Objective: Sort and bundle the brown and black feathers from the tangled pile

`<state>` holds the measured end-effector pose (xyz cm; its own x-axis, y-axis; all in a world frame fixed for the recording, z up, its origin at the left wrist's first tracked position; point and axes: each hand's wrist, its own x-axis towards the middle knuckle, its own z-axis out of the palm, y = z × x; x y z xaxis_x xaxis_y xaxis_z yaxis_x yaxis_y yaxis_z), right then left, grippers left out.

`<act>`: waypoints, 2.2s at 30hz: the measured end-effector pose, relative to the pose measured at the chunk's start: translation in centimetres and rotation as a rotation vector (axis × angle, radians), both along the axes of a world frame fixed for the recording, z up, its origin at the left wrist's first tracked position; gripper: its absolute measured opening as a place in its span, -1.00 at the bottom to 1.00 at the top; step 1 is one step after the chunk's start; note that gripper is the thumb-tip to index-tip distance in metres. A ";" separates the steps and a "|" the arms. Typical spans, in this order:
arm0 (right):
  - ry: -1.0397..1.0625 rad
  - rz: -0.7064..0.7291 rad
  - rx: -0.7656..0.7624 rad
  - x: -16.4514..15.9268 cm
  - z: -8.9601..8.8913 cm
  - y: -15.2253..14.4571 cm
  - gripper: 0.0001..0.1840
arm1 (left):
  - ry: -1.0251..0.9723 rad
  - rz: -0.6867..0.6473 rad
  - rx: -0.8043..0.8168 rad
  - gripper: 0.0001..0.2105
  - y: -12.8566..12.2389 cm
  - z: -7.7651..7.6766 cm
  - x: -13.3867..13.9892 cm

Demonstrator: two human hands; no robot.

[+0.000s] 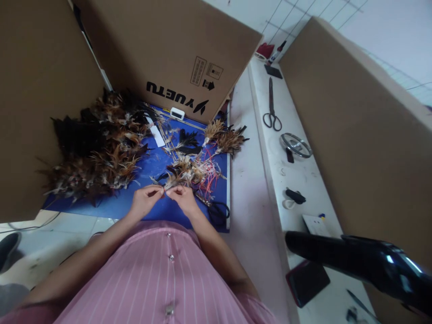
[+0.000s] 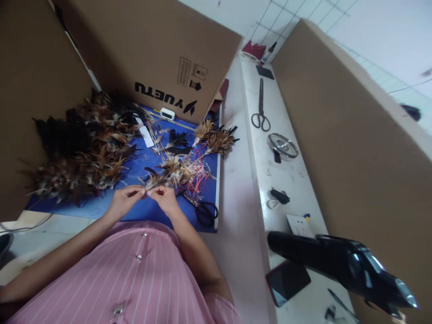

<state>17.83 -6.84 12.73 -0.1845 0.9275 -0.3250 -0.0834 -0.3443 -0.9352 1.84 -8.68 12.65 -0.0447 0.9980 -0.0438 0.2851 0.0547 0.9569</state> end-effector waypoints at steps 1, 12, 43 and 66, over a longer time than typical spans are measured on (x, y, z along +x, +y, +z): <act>-0.011 -0.064 -0.001 -0.4 0.1 -0.3 -0.84 | 0.056 0.014 0.045 -0.82 0.0 -0.1 0.1; -0.122 -0.321 0.035 -2.3 -0.1 -0.8 -0.86 | 0.369 -0.028 0.405 -0.84 -0.2 -0.4 1.0; 0.363 -0.266 -0.171 -0.3 -0.4 -0.7 -0.86 | -0.681 -0.049 -0.689 -0.62 -0.4 -0.6 0.6; 0.375 -0.135 -0.215 -0.2 -0.7 -0.9 -0.79 | -0.389 -0.002 -0.268 -0.76 -0.3 0.3 1.9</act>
<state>17.67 -7.71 12.08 -0.2084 0.8700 -0.4469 -0.4605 -0.4904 -0.7399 3.71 -8.97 12.99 0.0276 0.9494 -0.3127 -0.0918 0.3139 0.9450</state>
